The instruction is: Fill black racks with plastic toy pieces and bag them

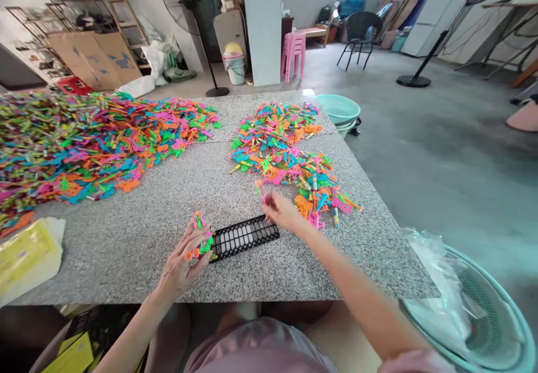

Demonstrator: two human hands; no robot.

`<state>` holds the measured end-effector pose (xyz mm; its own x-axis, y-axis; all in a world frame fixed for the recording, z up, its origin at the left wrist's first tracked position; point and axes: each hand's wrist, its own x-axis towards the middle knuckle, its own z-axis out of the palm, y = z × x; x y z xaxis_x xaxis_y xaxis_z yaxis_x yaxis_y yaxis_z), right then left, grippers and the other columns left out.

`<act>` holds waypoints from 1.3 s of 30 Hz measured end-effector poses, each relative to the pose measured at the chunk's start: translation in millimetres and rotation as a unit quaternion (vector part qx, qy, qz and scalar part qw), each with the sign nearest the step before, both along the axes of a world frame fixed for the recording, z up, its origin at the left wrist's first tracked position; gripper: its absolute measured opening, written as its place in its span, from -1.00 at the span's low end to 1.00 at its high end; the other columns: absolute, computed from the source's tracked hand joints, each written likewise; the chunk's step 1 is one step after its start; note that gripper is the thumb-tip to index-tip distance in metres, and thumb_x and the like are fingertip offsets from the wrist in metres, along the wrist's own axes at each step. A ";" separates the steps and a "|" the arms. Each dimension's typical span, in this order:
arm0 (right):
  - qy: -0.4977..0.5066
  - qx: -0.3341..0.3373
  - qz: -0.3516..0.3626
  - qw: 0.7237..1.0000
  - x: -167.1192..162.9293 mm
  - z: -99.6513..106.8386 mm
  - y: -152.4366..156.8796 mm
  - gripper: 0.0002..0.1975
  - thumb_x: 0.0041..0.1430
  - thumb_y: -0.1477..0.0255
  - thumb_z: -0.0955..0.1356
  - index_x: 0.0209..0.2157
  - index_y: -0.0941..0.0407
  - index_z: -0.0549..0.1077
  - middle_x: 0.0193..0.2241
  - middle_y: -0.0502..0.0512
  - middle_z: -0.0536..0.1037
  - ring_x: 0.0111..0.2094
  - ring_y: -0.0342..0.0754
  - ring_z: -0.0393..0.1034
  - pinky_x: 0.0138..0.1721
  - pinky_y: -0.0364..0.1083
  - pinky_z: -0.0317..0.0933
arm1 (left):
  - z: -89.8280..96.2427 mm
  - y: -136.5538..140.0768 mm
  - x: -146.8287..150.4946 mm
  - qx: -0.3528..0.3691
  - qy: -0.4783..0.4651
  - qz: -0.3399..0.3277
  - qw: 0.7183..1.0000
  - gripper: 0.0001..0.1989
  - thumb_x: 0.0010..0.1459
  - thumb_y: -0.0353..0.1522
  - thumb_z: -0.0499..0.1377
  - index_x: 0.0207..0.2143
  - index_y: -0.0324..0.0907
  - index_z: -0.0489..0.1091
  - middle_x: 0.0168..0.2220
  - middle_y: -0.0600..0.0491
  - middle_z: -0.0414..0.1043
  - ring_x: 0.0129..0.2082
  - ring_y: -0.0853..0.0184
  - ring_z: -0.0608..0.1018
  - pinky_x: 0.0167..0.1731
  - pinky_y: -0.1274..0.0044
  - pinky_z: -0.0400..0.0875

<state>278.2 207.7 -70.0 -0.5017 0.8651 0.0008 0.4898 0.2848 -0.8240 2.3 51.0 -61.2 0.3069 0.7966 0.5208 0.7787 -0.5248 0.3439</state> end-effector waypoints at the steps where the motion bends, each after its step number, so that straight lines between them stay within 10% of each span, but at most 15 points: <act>1: 0.085 -0.071 0.001 0.994 -7.4 -8.0 -17.1 -0.85 0.21 0.36 0.29 -0.22 0.12 0.29 -0.35 0.05 0.53 -0.45 -0.12 0.45 -0.40 -0.12 0.38 | -0.6 0.0 0.6 -0.003 -0.003 0.003 1.000 -0.60 0.23 -0.48 0.13 0.12 -0.19 0.22 0.14 -0.15 0.36 0.33 0.07 0.16 0.22 0.08 0.23; 7: 0.272 -0.220 -0.037 0.936 -52.0 -34.2 -87.7 -0.70 0.01 0.25 0.41 -0.29 0.09 0.31 -0.40 0.01 0.55 -0.53 -0.14 0.43 -0.48 -0.13 0.37 | -2.4 -1.4 0.7 -0.025 -0.007 0.005 1.000 -0.61 0.24 -0.45 0.12 0.12 -0.15 0.20 0.16 -0.11 0.34 0.29 0.09 0.25 0.23 0.05 0.19; 17: 0.009 -0.034 0.002 0.999 -99.3 -16.4 -109.0 -0.88 0.11 0.44 0.39 -0.29 0.10 0.39 -0.38 0.01 0.59 -0.34 -0.07 0.49 -0.33 -0.17 0.22 | 3.3 -2.8 0.6 -0.047 -0.023 -0.019 0.998 -0.58 0.27 -0.46 0.07 0.17 -0.16 0.14 0.19 -0.16 0.30 0.31 0.10 0.20 0.28 0.04 0.06; 27: -0.218 0.045 0.088 0.971 -116.4 7.7 -119.7 -0.79 0.27 0.52 0.24 -0.06 0.19 0.33 -0.27 0.22 0.58 -0.28 0.04 0.49 -0.31 -0.10 0.22 | 6.1 -8.1 6.2 -0.080 -0.068 0.002 0.994 -0.51 0.22 -0.30 0.17 0.18 -0.14 0.21 0.23 -0.15 0.27 0.31 0.03 0.20 0.25 0.09 0.16; 31: -0.162 0.093 0.086 0.979 -87.1 5.6 -114.6 -0.75 0.22 0.51 0.32 -0.06 0.15 0.34 -0.17 0.18 0.54 -0.14 0.01 0.43 -0.16 -0.09 0.27 | -5.2 -4.6 5.5 -0.027 -0.069 0.061 0.995 -0.68 0.22 -0.30 0.20 0.03 -0.12 0.34 0.13 -0.10 0.39 0.24 0.05 0.33 0.16 0.18 0.34; 36: -0.256 0.175 -0.225 0.924 12.4 5.4 -83.6 -0.65 0.15 0.49 0.39 0.00 0.14 0.38 0.10 0.33 0.35 0.14 0.22 0.18 0.09 0.21 0.14 | -12.1 -0.5 10.1 0.016 -0.085 0.056 0.995 -0.63 0.21 -0.35 0.22 0.06 -0.13 0.32 0.09 -0.10 0.42 0.17 0.08 0.42 0.15 0.18 0.36; 39: -0.282 0.171 -0.221 0.918 40.4 -3.5 -81.6 -0.64 0.17 0.52 0.36 0.02 0.14 0.38 0.12 0.33 0.32 0.15 0.22 0.18 0.11 0.22 0.16 | -8.4 -0.1 17.1 0.020 -0.113 0.072 0.991 -0.63 0.18 -0.36 0.25 0.05 -0.11 0.36 0.07 -0.07 0.43 0.13 0.09 0.45 0.17 0.13 0.32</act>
